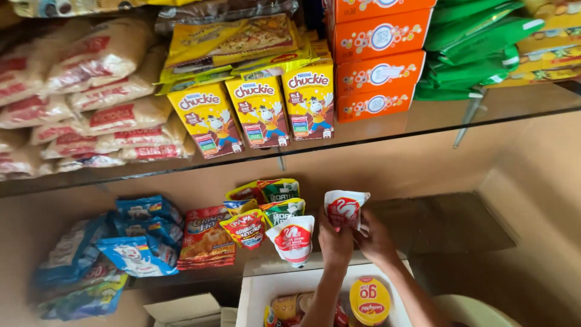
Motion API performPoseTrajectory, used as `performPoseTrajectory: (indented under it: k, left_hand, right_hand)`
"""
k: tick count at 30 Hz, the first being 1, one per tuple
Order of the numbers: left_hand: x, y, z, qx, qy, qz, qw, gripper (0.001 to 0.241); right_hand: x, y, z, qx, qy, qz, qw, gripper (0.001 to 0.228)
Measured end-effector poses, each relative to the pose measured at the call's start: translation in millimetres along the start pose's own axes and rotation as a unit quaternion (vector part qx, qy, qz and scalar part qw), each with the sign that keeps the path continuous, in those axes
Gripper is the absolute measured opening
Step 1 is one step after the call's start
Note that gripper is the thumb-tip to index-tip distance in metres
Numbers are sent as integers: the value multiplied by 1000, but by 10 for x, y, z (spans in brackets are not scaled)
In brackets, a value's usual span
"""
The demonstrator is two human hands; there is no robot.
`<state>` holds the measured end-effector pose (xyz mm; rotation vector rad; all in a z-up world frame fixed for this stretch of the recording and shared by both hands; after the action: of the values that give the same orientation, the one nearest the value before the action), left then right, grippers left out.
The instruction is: Organizing and stocking various packaged food items from a cooler box onto retail shelves.
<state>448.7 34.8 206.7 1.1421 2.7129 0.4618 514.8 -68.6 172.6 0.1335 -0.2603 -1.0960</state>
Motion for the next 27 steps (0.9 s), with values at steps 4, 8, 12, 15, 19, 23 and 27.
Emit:
performPoseTrajectory:
  k: [4, 8, 12, 15, 19, 23, 27]
  left_hand:
    - [-12, 34, 73, 50, -40, -29, 998, 74]
    - [-14, 108, 235, 41, 26, -58, 997, 63]
    - [2, 170, 621, 1, 51, -25, 998, 45]
    - [67, 145, 543, 75, 114, -38, 990, 44]
    - [61, 91, 389, 13, 82, -36, 996, 49]
    - [322, -498, 95, -13, -2, 68, 998, 37]
    - [835, -1239, -201, -116, 22, 161, 980, 45]
  right_hand:
    - [-144, 282, -444, 68, 37, 4, 997, 37]
    - [-357, 493, -494, -145, 405, -4, 903, 31]
    - [-402, 499, -147, 69, 174, 45, 981, 27]
    - [-471, 558, -101, -121, 364, 29, 923, 29]
    - [-261, 578, -376, -219, 295, 22, 930, 35]
    - [13, -202, -332, -28, 95, -43, 994, 17]
    - [-99, -1282, 361, -12, -59, -43, 997, 25]
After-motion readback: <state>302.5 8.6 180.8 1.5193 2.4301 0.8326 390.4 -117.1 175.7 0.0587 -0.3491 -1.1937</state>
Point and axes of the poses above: each hand's wrist, its own y-axis towards the middle knuckle, its own x-axis out of the back of the hand, z = x × y, the point moved 3 cm from there along y, towards the middle knuckle, and after that the axes turned 11 degrees about -y, right-handed, at the moved point
